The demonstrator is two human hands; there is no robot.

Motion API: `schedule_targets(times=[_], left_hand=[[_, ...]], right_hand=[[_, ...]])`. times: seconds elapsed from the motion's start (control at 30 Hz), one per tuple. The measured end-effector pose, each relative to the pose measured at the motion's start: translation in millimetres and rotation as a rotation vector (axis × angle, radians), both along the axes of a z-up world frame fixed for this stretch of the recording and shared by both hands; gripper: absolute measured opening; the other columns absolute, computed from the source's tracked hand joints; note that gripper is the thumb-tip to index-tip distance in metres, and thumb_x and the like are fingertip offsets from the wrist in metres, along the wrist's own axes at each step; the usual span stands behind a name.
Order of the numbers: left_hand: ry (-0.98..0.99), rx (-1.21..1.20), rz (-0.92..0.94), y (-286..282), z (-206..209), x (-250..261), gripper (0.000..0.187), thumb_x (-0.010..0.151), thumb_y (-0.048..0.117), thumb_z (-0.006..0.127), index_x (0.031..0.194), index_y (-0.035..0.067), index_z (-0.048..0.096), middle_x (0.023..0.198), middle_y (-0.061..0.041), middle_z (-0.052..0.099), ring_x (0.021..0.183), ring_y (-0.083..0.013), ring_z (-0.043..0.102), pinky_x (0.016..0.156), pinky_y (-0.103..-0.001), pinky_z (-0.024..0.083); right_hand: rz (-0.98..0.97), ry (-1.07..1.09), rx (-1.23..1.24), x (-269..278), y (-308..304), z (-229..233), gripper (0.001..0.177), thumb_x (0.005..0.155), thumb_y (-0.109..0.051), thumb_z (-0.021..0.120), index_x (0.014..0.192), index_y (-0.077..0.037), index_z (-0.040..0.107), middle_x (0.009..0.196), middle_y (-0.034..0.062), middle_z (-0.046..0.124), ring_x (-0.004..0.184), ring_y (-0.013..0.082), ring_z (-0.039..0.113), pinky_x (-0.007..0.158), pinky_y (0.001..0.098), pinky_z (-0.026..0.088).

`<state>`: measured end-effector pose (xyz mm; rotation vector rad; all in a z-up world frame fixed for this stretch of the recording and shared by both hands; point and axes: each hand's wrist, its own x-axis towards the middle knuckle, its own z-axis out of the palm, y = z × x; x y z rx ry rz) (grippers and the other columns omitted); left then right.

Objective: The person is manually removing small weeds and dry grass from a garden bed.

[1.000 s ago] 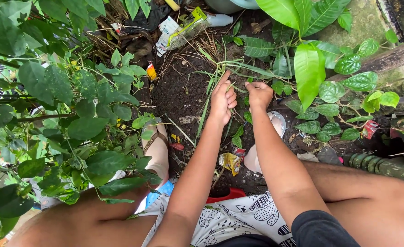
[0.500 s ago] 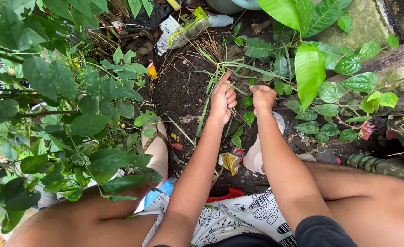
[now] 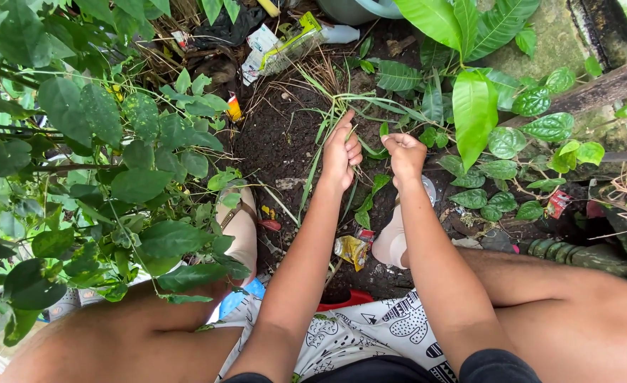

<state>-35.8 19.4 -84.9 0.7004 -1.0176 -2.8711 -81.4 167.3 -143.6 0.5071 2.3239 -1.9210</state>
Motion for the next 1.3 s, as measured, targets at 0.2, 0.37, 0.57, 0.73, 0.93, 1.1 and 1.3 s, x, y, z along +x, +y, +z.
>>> schedule_targets(times=[0.2, 0.37, 0.57, 0.73, 0.93, 1.1, 1.3], left_hand=[[-0.01, 0.008, -0.055, -8.7, 8.9, 4.7, 0.046, 0.112, 0.026, 0.04, 0.149, 0.001, 0.049, 0.065, 0.011, 0.026, 0.051, -0.0011, 0.027, 0.041, -0.016, 0.026], [-0.045, 0.055, -0.044, -6.4, 4.7, 3.0, 0.047, 0.11, 0.035, 0.044, 0.141, 0.002, 0.057, 0.066, 0.011, 0.031, 0.052, -0.0014, 0.034, 0.042, -0.016, 0.031], [-0.055, 0.09, -0.052, 15.3, 28.6, 7.9, 0.065, 0.107, 0.061, 0.041, 0.123, 0.002, 0.064, 0.067, 0.009, 0.034, 0.054, -0.0028, 0.038, 0.045, -0.017, 0.034], [-0.013, 0.062, -0.017, 25.9, 34.7, 13.2, 0.072, 0.104, 0.069, 0.046, 0.114, 0.001, 0.067, 0.068, 0.005, 0.036, 0.053, -0.0031, 0.044, 0.043, -0.017, 0.04], [0.065, -0.059, 0.003, 22.9, 22.1, 11.2, 0.039, 0.101, 0.043, 0.069, 0.101, 0.004, 0.066, 0.066, 0.007, 0.033, 0.051, -0.004, 0.047, 0.046, -0.015, 0.044], [0.05, -0.106, 0.005, 18.3, 30.9, 16.6, 0.027, 0.098, 0.037, 0.072, 0.087, 0.015, 0.061, 0.068, 0.007, 0.047, 0.058, -0.002, 0.048, 0.042, -0.012, 0.037], [-0.009, -0.163, -0.027, 1.0, 58.0, 29.4, 0.036, 0.109, 0.05, 0.049, 0.098, 0.016, 0.051, 0.093, -0.001, 0.054, 0.078, -0.0089, 0.05, 0.05, -0.019, 0.038]], right_hand=[[0.126, 0.058, -0.111, 22.1, 9.0, 59.2, 0.021, 0.088, -0.018, 0.083, 0.105, -0.007, 0.077, 0.076, -0.002, 0.069, 0.063, -0.0015, 0.054, 0.055, 0.0126, 0.04], [0.256, 0.19, -0.092, 24.5, 11.9, 100.4, 0.017, 0.088, -0.01, 0.084, 0.104, -0.006, 0.077, 0.076, -0.0013, 0.068, 0.065, -0.0021, 0.054, 0.055, 0.0119, 0.041], [0.396, 0.254, 0.028, 43.4, 1.9, 133.1, 0.017, 0.085, -0.006, 0.084, 0.102, -0.004, 0.079, 0.071, 0.0016, 0.065, 0.061, -0.001, 0.052, 0.053, 0.0162, 0.042], [0.44, 0.234, 0.136, 52.9, 2.4, 132.1, 0.015, 0.086, -0.008, 0.082, 0.101, -0.006, 0.08, 0.066, 0.0003, 0.064, 0.052, -0.0009, 0.05, 0.051, 0.0177, 0.041], [0.54, 0.239, 0.325, 56.7, 3.2, 141.9, 0.016, 0.083, -0.011, 0.081, 0.099, -0.009, 0.081, 0.062, -0.0018, 0.062, 0.05, 0.0035, 0.047, 0.051, 0.0215, 0.038], [0.586, 0.227, 0.246, 61.2, -3.8, 156.9, 0.017, 0.083, -0.006, 0.078, 0.099, -0.006, 0.08, 0.062, -0.0001, 0.059, 0.049, 0.0033, 0.043, 0.05, 0.0219, 0.036], [0.525, 0.256, 0.139, 50.9, 3.8, 159.9, 0.015, 0.089, -0.006, 0.077, 0.104, -0.005, 0.079, 0.069, 0.0023, 0.064, 0.06, 0.0027, 0.046, 0.056, 0.0208, 0.037]])
